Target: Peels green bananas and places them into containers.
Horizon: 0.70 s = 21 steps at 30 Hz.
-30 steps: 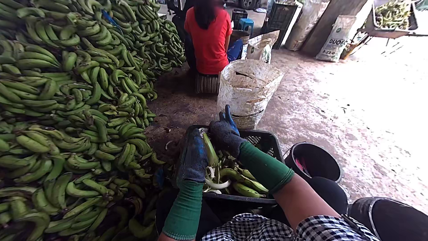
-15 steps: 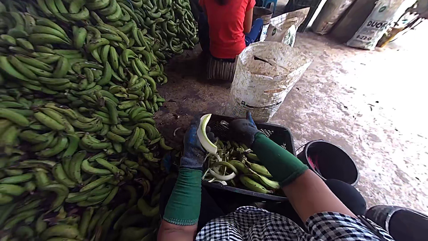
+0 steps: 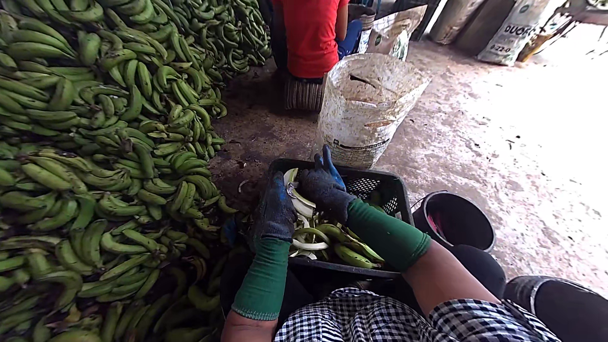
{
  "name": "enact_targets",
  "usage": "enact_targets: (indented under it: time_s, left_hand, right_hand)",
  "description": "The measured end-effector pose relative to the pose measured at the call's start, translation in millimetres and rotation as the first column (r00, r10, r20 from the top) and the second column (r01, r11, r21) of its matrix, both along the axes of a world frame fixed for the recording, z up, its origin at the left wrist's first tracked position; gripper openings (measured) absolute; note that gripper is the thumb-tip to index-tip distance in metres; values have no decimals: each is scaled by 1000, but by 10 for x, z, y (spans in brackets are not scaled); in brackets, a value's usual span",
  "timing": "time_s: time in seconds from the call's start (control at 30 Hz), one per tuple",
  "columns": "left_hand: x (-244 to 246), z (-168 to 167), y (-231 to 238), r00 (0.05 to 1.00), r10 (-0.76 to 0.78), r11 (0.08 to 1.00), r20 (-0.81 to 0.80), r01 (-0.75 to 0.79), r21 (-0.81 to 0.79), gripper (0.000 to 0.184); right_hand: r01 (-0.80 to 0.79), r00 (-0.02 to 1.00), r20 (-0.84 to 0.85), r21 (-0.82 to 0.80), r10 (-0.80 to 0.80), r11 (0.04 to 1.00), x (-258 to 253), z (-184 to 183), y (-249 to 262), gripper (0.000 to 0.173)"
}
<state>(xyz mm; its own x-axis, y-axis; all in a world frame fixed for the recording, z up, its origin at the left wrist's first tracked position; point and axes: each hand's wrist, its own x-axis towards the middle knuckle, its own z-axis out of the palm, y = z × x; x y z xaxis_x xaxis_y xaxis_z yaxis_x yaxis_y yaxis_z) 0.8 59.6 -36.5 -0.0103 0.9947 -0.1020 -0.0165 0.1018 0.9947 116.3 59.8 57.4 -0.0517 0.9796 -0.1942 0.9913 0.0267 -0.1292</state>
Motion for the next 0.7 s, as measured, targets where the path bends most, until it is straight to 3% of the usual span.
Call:
enact_targets:
  time_s: [0.13,0.17,0.23,0.33,0.4,0.47,0.57,0.7]
  left_hand:
    - [-36,146,-39,920,-29,968,-391,123,219,46]
    - [-54,119,-32,911,-32,954,-412,150,259,47]
    - [-80,68,-36,956,-54,947,-288,140,289,48]
    - [-149,113,-78,987,-139,974,87,120,195,43]
    - [-188,219,-88,910,-101,995,403,88,51,39]
    - [-172,311,-7,779,25,992,627,60,-114,40]
    - [-154,283,87,769,99,982,631,26,-186,32]
    - [-3,261,13,931,-128,991,342,136,2,50]
  right_hand:
    - [110,994,13,-4,-110,994,-9,82,190,32]
    - [122,991,54,-38,-119,992,-18,129,224,31]
    - [111,990,99,-73,-104,991,46,144,288,31]
    - [89,995,-40,-132,-95,987,325,-339,348,38]
    - [159,986,11,-329,-164,931,384,-670,185,40]
    - [156,983,161,-491,-87,857,385,-671,-27,44]
    - [-49,965,198,-515,174,856,512,-415,-328,41]
    - [-141,990,-23,-307,141,941,1006,47,-809,32]
